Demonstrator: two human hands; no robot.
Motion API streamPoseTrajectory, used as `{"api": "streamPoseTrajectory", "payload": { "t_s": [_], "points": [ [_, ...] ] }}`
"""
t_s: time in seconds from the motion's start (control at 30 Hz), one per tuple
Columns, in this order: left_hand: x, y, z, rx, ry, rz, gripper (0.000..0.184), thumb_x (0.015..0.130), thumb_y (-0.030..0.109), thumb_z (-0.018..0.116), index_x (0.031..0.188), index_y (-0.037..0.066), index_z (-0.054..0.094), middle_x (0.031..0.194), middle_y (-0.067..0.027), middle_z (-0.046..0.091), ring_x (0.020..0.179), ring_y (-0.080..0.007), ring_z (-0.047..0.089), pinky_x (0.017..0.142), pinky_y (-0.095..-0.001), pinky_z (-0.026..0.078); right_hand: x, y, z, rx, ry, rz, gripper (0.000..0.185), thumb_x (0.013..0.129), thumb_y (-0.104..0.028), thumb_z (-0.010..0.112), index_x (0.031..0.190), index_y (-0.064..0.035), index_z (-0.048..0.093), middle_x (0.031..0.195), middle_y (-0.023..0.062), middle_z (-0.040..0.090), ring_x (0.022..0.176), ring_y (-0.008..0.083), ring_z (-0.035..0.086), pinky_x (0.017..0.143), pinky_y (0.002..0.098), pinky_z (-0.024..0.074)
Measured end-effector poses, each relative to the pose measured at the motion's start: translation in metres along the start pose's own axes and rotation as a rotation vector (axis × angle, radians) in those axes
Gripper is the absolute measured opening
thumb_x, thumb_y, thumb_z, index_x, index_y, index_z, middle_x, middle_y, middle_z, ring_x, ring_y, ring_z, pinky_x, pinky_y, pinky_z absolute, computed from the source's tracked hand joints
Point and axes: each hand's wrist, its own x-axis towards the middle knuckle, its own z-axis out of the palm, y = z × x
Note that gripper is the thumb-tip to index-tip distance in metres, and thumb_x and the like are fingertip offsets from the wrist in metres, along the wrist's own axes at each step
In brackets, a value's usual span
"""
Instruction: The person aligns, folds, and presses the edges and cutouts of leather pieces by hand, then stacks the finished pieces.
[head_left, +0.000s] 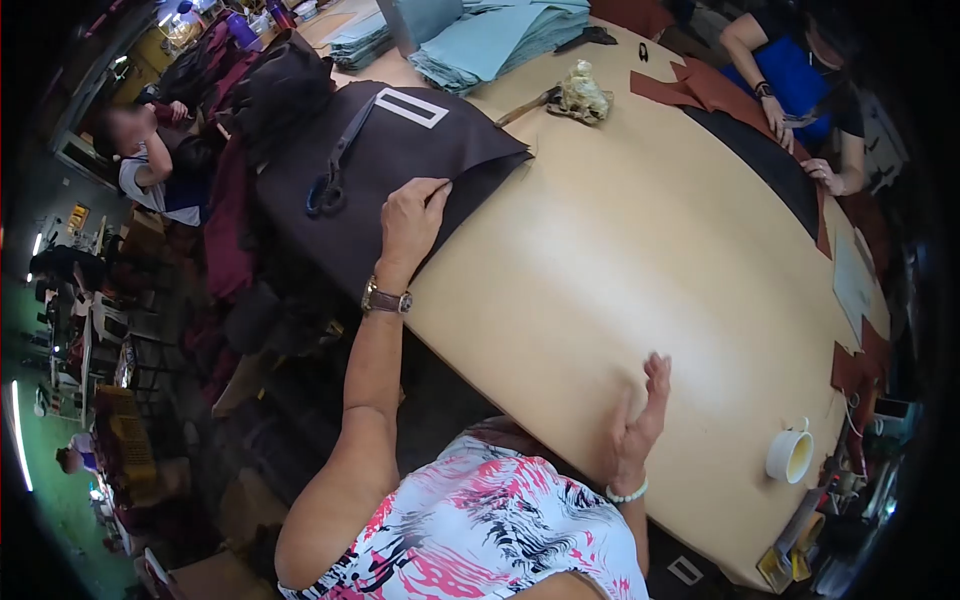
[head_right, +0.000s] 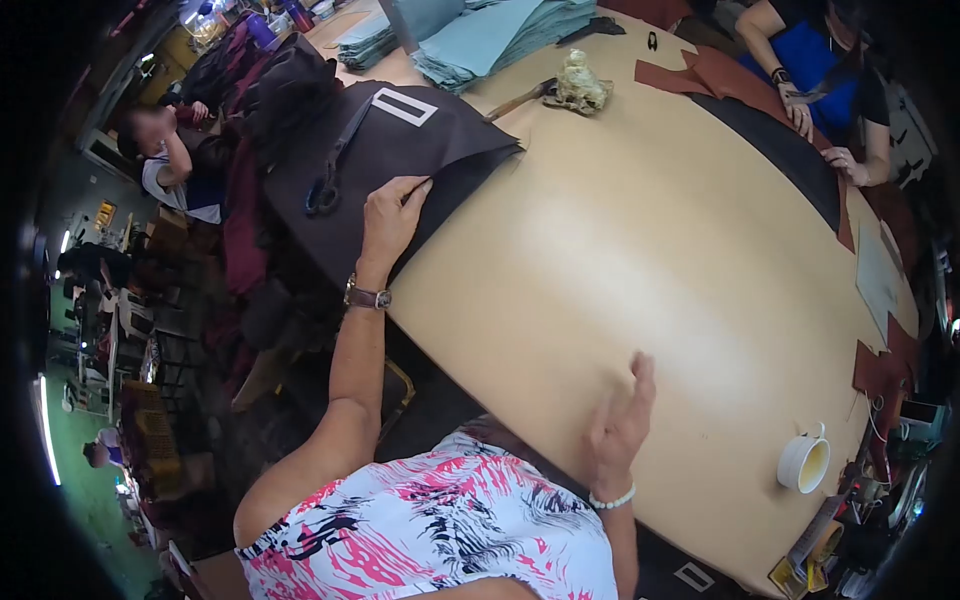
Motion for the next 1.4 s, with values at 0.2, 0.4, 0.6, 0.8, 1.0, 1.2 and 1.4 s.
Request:
{"api": "streamPoseTrajectory", "payload": {
  "t_s": [0.2, 0.4, 0.6, 0.8, 1.0, 1.2, 1.4],
  "points": [
    [0.003, -0.003, -0.005, -0.053, 0.030, 0.038, 0.014, 0.081, 0.014, 0.061, 0.087, 0.002, 0.067, 0.087, -0.0136, 0.065, 0.080, -0.0316, 0.063, 0.069, -0.0365, 0.050, 0.128, -0.067, 0.107, 0.170, -0.188, -0.379, 0.066, 0.080, -0.012, 0.064, 0.134, 0.0029, 0.029, 0.121, 0.0265, 0.050, 0.084, 0.0328, 0.062, 0.071, 0.0373, 0.0510],
    [0.020, -0.020, -0.037, 0.010, -0.305, 0.061, 0.032, 0.078, 0.027, 0.067, 0.096, 0.000, 0.066, 0.101, -0.0149, 0.064, 0.093, -0.0304, 0.061, 0.082, -0.0345, 0.048, 0.215, -0.117, 0.203, 0.121, -0.309, -0.050, 0.098, 0.080, -0.034, 0.064, 0.139, 0.0049, -0.004, 0.096, 0.0339, 0.058, 0.087, 0.0439, 0.060, 0.076, 0.0448, 0.0480],
    [0.063, -0.124, -0.056, 0.301, 0.061, -0.033, 0.041, 0.079, 0.026, 0.067, 0.111, 0.002, 0.060, 0.110, -0.0138, 0.061, 0.099, -0.0280, 0.060, 0.087, -0.0345, 0.046, 0.213, -0.098, 0.228, 0.252, -0.220, -0.005, 0.082, 0.081, -0.004, 0.052, 0.140, 0.0033, -0.005, 0.140, 0.0313, 0.021, 0.125, 0.0425, 0.034, 0.104, 0.0396, 0.0288],
    [0.068, -0.165, -0.047, 0.291, 0.071, -0.060, 0.034, 0.078, 0.011, 0.060, 0.112, 0.009, 0.060, 0.103, -0.0126, 0.060, 0.091, -0.0323, 0.059, 0.080, -0.0393, 0.047, 0.202, -0.102, 0.232, 0.306, -0.203, -0.055, 0.083, 0.082, -0.001, 0.051, 0.142, -0.0009, -0.006, 0.142, 0.0298, 0.020, 0.128, 0.0411, 0.031, 0.105, 0.0383, 0.0262],
    [0.079, -0.150, -0.066, 0.299, 0.165, -0.012, 0.034, 0.077, 0.006, 0.057, 0.111, 0.008, 0.060, 0.097, -0.0133, 0.060, 0.087, -0.0323, 0.060, 0.076, -0.0401, 0.048, 0.200, -0.097, 0.186, 0.351, -0.181, 0.146, 0.085, 0.084, 0.001, 0.053, 0.143, -0.0069, -0.007, 0.124, 0.0229, 0.048, 0.095, 0.0244, 0.059, 0.082, 0.0320, 0.0461],
    [0.083, -0.160, -0.072, 0.367, 0.142, -0.023, 0.036, 0.077, 0.009, 0.059, 0.113, 0.012, 0.060, 0.102, -0.0131, 0.062, 0.092, -0.0323, 0.060, 0.079, -0.0406, 0.047, 0.154, -0.025, 0.067, 0.421, -0.010, 0.197, 0.083, 0.082, 0.008, 0.051, 0.145, -0.0094, -0.001, 0.120, 0.0183, 0.049, 0.090, 0.0176, 0.057, 0.075, 0.0268, 0.0476],
    [0.082, -0.135, -0.036, 0.489, 0.118, 0.281, 0.044, 0.081, 0.015, 0.060, 0.120, 0.000, 0.049, 0.110, -0.0191, 0.056, 0.108, -0.0336, 0.050, 0.093, -0.0418, 0.039, 0.085, 0.043, -0.064, 0.188, 0.087, 0.390, 0.079, 0.077, 0.004, 0.055, 0.143, 0.0009, 0.011, 0.145, 0.0214, 0.021, 0.126, 0.0256, 0.036, 0.098, 0.0326, 0.0384]
  ]
}}
